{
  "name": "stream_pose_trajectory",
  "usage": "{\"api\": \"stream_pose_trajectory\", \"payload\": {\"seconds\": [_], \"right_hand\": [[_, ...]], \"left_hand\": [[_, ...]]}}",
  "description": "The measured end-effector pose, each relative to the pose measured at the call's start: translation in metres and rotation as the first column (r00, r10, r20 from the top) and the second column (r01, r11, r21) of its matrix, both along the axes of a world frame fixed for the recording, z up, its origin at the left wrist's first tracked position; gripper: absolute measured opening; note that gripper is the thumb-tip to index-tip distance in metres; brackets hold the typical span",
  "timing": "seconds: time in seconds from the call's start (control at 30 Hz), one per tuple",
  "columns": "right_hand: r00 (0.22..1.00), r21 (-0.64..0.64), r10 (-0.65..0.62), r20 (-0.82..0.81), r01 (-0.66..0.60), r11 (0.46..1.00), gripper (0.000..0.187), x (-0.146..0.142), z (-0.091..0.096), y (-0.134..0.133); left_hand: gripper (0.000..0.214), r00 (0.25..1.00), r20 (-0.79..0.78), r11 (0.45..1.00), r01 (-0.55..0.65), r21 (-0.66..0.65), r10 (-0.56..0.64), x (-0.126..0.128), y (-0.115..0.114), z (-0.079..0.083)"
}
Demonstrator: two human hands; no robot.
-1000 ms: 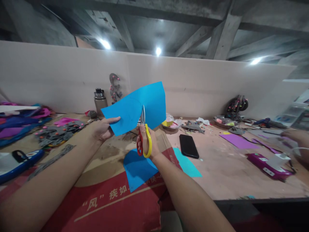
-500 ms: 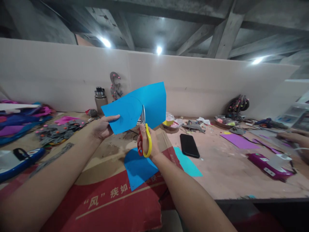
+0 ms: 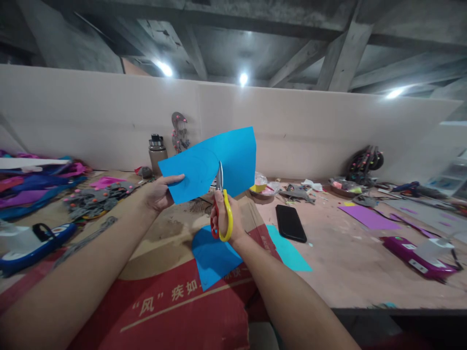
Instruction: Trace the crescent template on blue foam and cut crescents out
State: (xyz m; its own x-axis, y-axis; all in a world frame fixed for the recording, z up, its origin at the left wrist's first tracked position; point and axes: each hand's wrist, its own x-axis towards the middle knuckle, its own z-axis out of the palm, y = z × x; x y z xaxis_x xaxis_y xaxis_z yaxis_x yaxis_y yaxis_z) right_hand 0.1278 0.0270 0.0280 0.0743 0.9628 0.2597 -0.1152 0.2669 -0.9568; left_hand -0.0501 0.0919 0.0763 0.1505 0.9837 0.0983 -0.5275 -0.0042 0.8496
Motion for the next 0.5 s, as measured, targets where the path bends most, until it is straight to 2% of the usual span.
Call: {"api": "stream_pose_trajectory", "payload": {"seconds": [0.23, 0.3, 0.37, 0.47, 0.5], "right_hand": [[1.0, -0.008, -0.007, -0.019, 0.007, 1.0, 0.055, -0.002, -0.001, 0.0], [0.999, -0.009, -0.013, -0.038, 0.012, 1.0, 0.055, -0.003, -0.001, 0.001], [0.998, -0.005, -0.018, -0.062, 0.018, 1.0, 0.055, -0.004, 0.0, 0.001], [0.994, -0.012, -0.044, -0.099, 0.043, 0.999, 0.058, -0.005, 0.005, 0.001], [0.994, -0.009, -0.056, -0.099, 0.055, 0.998, 0.059, -0.004, 0.007, 0.0]], "left_hand": [[0.056, 1.0, 0.024, 1.0, 0.02, -0.016, -0.02, -0.001, -0.003, 0.001], [0.053, 0.996, 0.074, 0.998, 0.048, 0.051, -0.051, 0.003, -0.008, 0.001], [0.058, 0.989, 0.088, 0.98, 0.101, 0.174, -0.118, 0.008, -0.017, -0.001], [0.063, 0.978, -0.064, 0.936, 0.207, 0.286, -0.197, 0.022, -0.032, -0.006], [0.069, 0.971, -0.101, 0.929, 0.235, 0.285, -0.214, 0.027, -0.035, -0.009]]}}
